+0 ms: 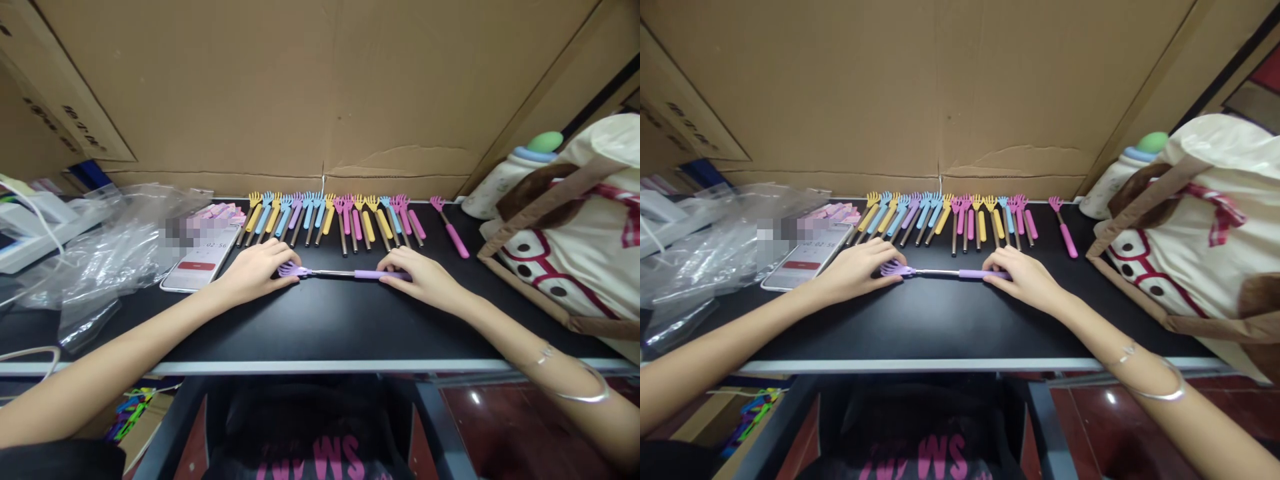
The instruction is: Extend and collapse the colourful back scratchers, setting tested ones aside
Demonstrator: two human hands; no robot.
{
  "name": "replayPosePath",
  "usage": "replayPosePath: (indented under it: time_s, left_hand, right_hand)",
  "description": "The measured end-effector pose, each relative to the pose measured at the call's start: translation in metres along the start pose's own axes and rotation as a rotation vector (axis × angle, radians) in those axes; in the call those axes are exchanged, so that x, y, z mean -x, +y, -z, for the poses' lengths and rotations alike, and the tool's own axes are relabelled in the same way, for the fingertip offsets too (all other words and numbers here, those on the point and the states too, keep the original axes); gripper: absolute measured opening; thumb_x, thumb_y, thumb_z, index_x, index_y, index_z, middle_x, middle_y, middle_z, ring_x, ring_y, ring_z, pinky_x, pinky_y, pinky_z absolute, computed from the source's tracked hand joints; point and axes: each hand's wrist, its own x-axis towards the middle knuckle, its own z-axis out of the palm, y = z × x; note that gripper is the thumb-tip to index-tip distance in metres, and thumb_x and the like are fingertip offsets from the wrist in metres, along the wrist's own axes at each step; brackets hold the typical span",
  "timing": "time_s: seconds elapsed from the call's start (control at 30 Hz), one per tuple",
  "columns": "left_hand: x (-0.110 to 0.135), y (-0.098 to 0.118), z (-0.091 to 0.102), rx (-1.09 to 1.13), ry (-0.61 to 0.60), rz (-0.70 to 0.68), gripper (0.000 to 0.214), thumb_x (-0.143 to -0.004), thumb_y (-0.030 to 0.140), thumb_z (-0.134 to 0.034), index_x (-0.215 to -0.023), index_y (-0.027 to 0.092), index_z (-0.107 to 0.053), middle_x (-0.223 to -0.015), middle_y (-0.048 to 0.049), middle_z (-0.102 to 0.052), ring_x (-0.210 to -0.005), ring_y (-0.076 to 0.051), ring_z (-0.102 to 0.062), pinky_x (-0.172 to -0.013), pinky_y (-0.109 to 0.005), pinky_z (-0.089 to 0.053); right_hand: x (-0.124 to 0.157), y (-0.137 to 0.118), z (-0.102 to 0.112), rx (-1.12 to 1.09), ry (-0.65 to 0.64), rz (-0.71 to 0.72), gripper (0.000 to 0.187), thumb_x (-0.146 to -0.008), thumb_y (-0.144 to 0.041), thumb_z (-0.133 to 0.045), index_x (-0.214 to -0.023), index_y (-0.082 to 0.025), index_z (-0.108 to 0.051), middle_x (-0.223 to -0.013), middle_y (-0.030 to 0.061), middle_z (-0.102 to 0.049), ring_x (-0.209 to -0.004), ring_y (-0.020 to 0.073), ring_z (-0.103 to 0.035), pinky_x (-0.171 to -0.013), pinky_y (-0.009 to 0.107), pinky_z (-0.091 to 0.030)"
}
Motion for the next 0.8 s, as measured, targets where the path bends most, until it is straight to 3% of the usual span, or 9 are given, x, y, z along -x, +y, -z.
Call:
replayPosePath:
  time_s: [0.2, 0.33, 0.53, 0.8]
  left_hand:
    - [0.006, -0.003, 0.010, 0.051, -0.085, 0.065, 0.042, -0.084, 0.058, -0.053, -0.111, 0.026, -0.056, -0.108, -0.0009, -0.060, -0.098, -0.018, -0.057, -0.077, -0.027, -0.042]
    - [0.010, -0.008, 0.020, 0.084, -0.150, 0.088, 0.046, -0.082, 0.062, -0.053, -0.113, 0.028, -0.057, -0.109, -0.0006, -0.061, -0.100, -0.019, -0.057, -0.078, -0.027, -0.042]
    - [0.013, -0.014, 0.027, 0.094, -0.209, 0.107, 0.040, -0.082, 0.059, -0.055, -0.109, 0.030, -0.060, -0.110, 0.0005, -0.062, -0.101, -0.019, -0.058, -0.080, -0.027, -0.042]
    - [0.010, -0.010, 0.024, 0.055, -0.174, 0.116, 0.036, -0.084, 0.052, -0.056, -0.109, 0.027, -0.058, -0.109, -0.0013, -0.064, -0.100, -0.020, -0.059, -0.079, -0.027, -0.043]
  right_hand:
    - [0.003, 0.015, 0.006, -0.170, -0.043, -0.068, 0.025, -0.086, -0.046, -0.054, -0.090, -0.021, -0.057, -0.079, 0.0019, -0.056, -0.069, 0.0146, -0.051, -0.063, 0.027, -0.040]
    - [0.004, 0.017, 0.014, -0.159, -0.106, -0.058, 0.025, -0.085, -0.045, -0.056, -0.091, -0.020, -0.059, -0.078, 0.0015, -0.056, -0.067, 0.0139, -0.049, -0.062, 0.027, -0.040]
    - [0.006, 0.016, 0.016, -0.097, -0.125, -0.065, 0.025, -0.087, -0.045, -0.053, -0.090, -0.021, -0.059, -0.078, 0.0022, -0.057, -0.067, 0.0140, -0.050, -0.061, 0.026, -0.040]
    - [0.007, 0.015, 0.016, 0.009, -0.098, -0.060, 0.023, -0.089, -0.043, -0.051, -0.092, -0.022, -0.058, -0.081, 0.0024, -0.058, -0.071, 0.0146, -0.052, -0.064, 0.027, -0.041]
